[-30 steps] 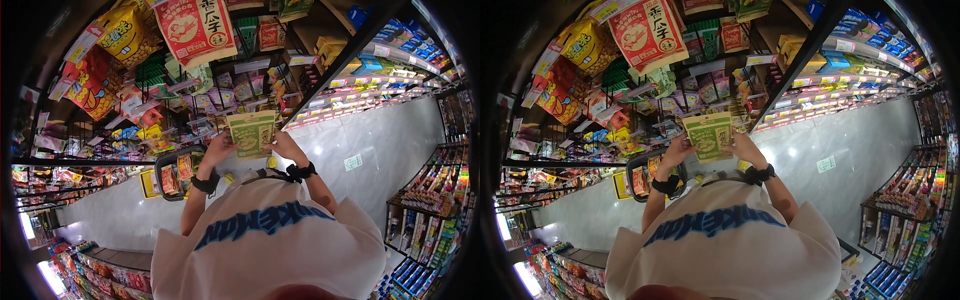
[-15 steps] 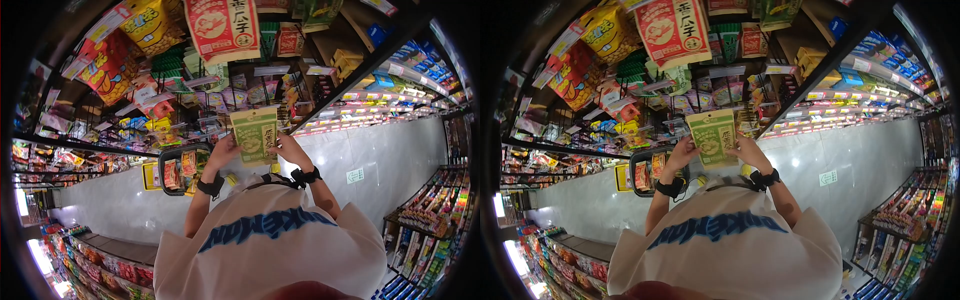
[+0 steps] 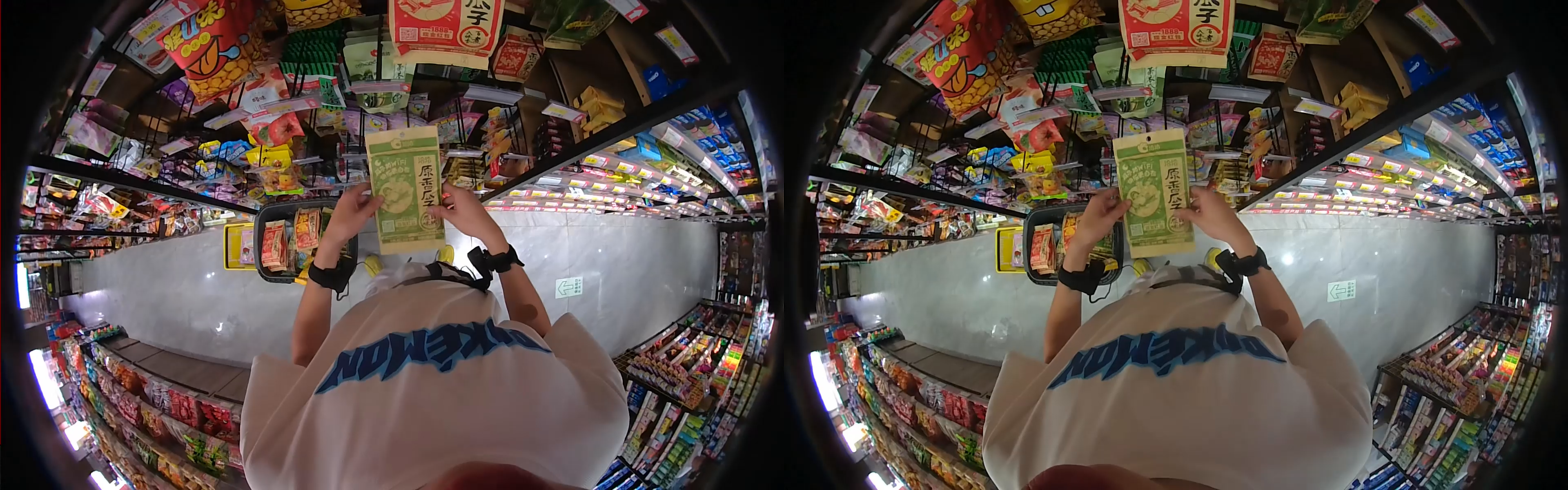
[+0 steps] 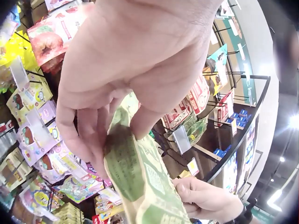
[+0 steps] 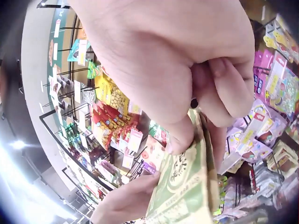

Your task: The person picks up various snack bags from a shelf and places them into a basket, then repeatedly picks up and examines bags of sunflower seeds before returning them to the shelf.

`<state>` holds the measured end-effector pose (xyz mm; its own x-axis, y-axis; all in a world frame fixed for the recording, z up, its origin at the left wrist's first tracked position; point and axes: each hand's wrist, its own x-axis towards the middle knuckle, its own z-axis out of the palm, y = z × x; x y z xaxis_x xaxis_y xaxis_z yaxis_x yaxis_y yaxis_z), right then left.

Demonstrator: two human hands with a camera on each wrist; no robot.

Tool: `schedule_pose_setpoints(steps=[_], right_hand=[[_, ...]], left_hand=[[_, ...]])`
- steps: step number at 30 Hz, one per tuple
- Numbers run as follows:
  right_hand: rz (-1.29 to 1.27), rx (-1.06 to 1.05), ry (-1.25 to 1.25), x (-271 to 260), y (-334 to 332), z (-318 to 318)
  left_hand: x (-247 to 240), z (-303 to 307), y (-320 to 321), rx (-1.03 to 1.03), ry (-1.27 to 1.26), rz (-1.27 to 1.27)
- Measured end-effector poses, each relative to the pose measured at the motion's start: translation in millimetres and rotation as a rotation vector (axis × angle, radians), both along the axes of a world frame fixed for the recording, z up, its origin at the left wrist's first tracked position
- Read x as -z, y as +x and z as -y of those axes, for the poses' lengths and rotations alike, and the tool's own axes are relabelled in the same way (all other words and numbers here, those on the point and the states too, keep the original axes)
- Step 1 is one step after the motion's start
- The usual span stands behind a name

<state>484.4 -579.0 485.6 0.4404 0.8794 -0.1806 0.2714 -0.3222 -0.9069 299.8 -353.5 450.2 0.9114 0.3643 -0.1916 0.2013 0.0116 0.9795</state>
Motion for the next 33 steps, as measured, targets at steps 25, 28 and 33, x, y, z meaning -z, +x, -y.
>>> schedule_pose_setpoints(steps=[25, 28, 33], right_hand=[[0.139, 0.076, -0.001, 26, 11, 28], [0.132, 0.102, -0.016, 20, 10, 32], [0.117, 0.096, 0.002, 19, 6, 26]], left_hand=[[1, 13, 23, 0.101, -0.003, -0.086], [7, 11, 27, 0.143, 0.145, -0.040], [-10, 15, 21, 0.078, 0.097, -0.002]])
